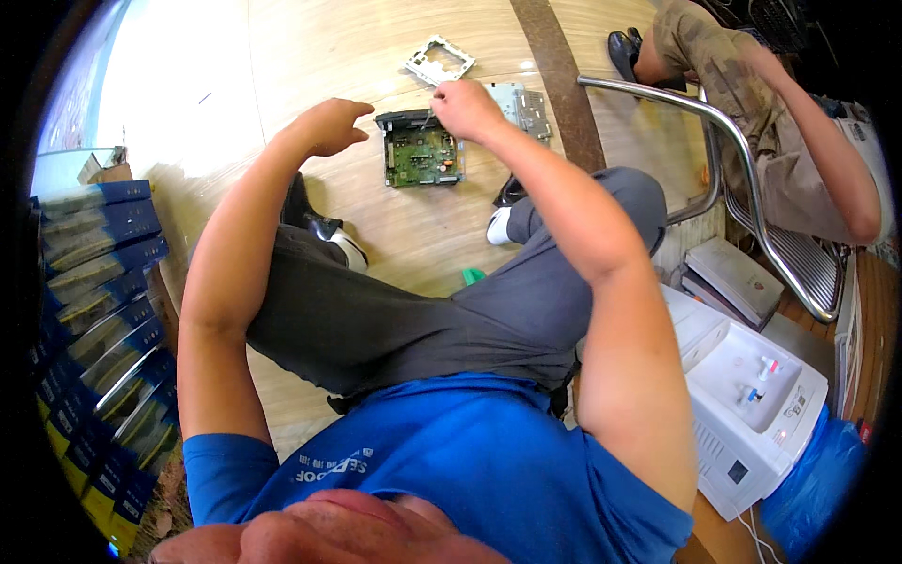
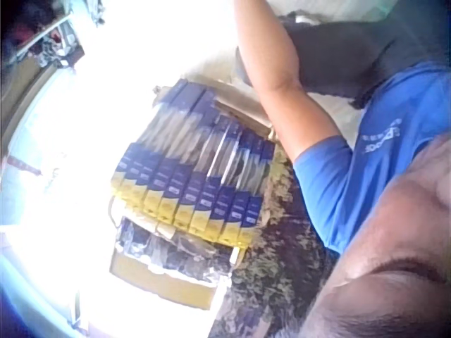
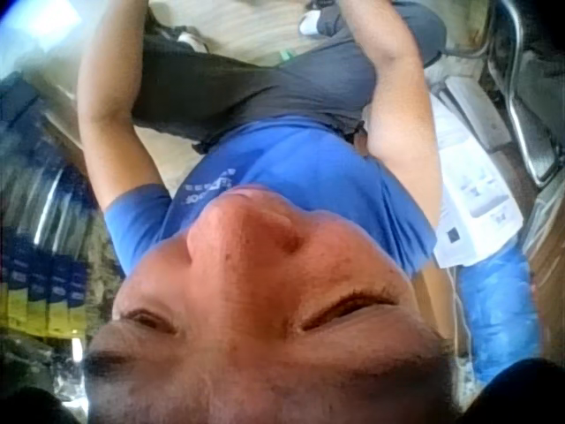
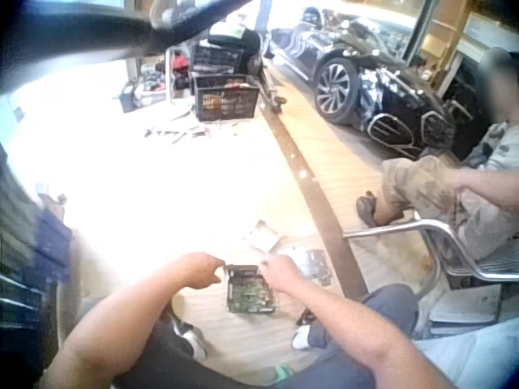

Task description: The person works on a circuit board by hand and using a screwdriver, removing and replacing small metal components and wires.

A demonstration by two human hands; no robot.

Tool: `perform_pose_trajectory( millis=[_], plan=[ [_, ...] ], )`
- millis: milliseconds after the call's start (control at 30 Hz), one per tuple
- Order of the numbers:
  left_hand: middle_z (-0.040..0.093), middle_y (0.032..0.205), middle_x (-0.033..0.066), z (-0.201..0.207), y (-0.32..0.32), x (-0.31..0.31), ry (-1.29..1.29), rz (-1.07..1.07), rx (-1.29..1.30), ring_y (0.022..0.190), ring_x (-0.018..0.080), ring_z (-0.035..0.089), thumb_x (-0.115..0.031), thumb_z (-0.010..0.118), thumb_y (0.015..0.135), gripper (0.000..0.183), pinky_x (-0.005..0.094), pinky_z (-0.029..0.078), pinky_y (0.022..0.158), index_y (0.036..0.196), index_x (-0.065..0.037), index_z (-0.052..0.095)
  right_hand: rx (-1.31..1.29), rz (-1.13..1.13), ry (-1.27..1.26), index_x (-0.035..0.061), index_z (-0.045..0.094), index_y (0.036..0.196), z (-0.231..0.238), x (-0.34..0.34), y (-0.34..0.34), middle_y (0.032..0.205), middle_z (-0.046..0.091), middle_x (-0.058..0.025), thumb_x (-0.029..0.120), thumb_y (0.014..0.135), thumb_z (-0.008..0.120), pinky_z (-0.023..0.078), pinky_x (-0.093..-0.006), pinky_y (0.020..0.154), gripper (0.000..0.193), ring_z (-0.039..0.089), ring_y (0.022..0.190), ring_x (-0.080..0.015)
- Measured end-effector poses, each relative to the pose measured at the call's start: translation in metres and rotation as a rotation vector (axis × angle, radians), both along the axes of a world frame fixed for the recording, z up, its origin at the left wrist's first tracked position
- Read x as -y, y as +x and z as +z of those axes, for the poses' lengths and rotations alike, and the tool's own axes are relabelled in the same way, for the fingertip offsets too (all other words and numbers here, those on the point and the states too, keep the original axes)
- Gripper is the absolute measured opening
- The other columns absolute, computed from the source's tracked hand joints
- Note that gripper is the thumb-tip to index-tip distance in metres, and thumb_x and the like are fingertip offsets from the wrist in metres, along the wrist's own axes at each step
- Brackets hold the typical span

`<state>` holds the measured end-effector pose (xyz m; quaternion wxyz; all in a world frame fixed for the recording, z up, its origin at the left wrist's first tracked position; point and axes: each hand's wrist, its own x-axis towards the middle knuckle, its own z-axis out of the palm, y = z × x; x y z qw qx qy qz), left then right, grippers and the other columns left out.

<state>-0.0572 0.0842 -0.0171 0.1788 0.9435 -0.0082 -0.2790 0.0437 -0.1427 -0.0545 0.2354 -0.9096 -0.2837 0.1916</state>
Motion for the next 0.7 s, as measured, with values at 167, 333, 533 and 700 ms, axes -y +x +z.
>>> perform_pose_trajectory(
  millis=[167,333,533,700],
  plan=[
    [0.069,0.101,0.0178,-0.005,0.003,0.014,-0.261,0.060,0.131,0.092,0.0308,0.066,-0.016,0.071,0.084,0.051,0.0392,0.052,0.086,0.133,-0.006,0.058,-0.076,-0.031,0.128,0.0055,0.074,0.098,0.083,0.015,0.005,0.080,0.071,-0.0146,0.026,0.089,0.062,0.052,-0.0367,0.070,0.025,0.067,0.072,-0.0260],
    [0.068,0.107,0.0163,-0.016,0.005,0.027,-0.496,0.230,0.152,0.099,0.0298,0.065,-0.017,0.074,0.081,0.058,0.0388,0.051,0.089,0.135,-0.006,0.056,-0.177,-0.091,0.302,0.0003,0.071,0.099,0.101,0.019,0.001,0.066,0.062,-0.0010,0.021,0.092,0.063,0.047,-0.0261,0.057,0.023,0.056,0.060,-0.0071],
    [0.066,0.108,0.0124,-0.023,0.005,0.032,-0.686,0.397,0.022,0.090,0.0187,0.063,-0.010,0.075,0.082,0.062,0.0322,0.053,0.079,0.139,-0.004,0.052,-0.146,-0.032,0.427,0.0017,0.073,0.095,0.094,0.016,0.010,0.080,0.071,-0.0130,0.024,0.088,0.065,0.052,-0.0342,0.070,0.025,0.067,0.073,-0.0233],
    [0.063,0.107,0.0083,-0.025,0.010,0.036,-0.815,0.483,0.000,0.088,0.0118,0.061,-0.002,0.068,0.086,0.057,0.0271,0.055,0.075,0.140,-0.004,0.049,-0.222,-0.033,0.471,0.0014,0.072,0.095,0.097,0.016,0.014,0.082,0.071,-0.0128,0.024,0.088,0.065,0.053,-0.0347,0.072,0.025,0.068,0.075,-0.0239]
  ],
)
